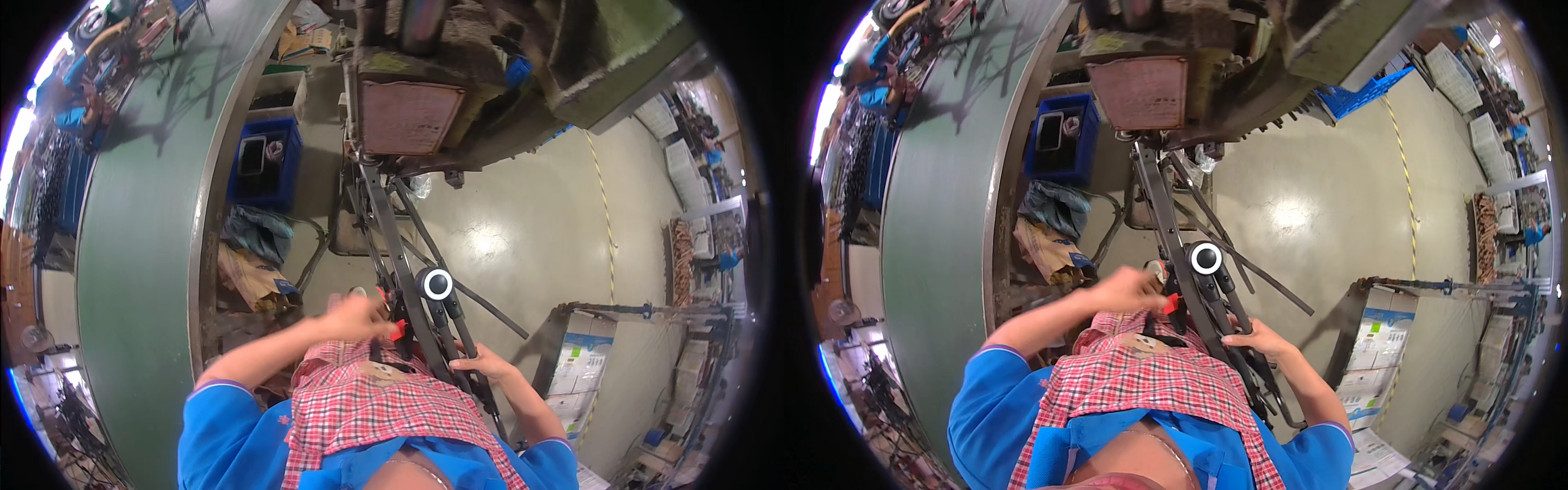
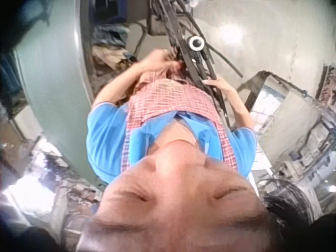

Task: The person repeatedly picks up metal frame components from a green workbench, inserts them into a press machine, operates the press, and returns the processed frames to the bench. The cycle continues with multiple frames handled one at a time.

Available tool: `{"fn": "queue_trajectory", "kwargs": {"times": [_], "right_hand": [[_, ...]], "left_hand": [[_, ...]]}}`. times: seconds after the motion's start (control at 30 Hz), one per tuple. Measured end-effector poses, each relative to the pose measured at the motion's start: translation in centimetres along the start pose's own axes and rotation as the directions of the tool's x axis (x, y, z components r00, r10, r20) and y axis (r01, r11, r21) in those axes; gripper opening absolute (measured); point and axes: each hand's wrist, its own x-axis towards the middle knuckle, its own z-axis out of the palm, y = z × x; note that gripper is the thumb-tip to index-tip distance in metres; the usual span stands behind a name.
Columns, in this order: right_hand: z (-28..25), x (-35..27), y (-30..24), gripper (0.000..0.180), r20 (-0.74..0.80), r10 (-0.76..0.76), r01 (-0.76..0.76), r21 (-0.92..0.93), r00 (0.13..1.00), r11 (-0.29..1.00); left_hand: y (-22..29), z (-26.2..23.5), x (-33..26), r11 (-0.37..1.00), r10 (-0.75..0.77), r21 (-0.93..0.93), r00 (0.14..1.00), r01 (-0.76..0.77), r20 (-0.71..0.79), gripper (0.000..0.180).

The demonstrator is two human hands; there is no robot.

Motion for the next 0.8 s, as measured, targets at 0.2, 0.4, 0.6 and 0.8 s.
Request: {"fn": "queue_trajectory", "kwargs": {"times": [0.2,0.4,0.6,0.8], "right_hand": [[0.1,0.7,0.4,0.071,-0.074,-0.101,0.089,-0.158,0.992,0.983],[0.2,-1.7,-1.5,0.068,-0.18,-0.124,0.074,-0.264,0.976,0.962],[-0.4,-2.5,-3.2,0.071,-0.263,0.085,-0.149,-0.235,0.961,0.961],[-1.1,-2.6,-3.8,0.057,-0.299,0.163,-0.206,-0.117,0.94,0.972]], "left_hand": [[1.6,-16.9,9.7,0.351,0.303,0.935,0.95,-0.044,-0.069,0.077],[1.6,-20.5,13.6,0.361,0.295,0.882,0.934,-0.303,0.2,0.091],[-0.5,-21.8,16.3,0.567,0.413,0.664,0.866,-0.487,0.282,0.076],[-1.9,-20.1,16.0,0.381,0.613,0.745,0.753,-0.548,0.24,0.085]]}}
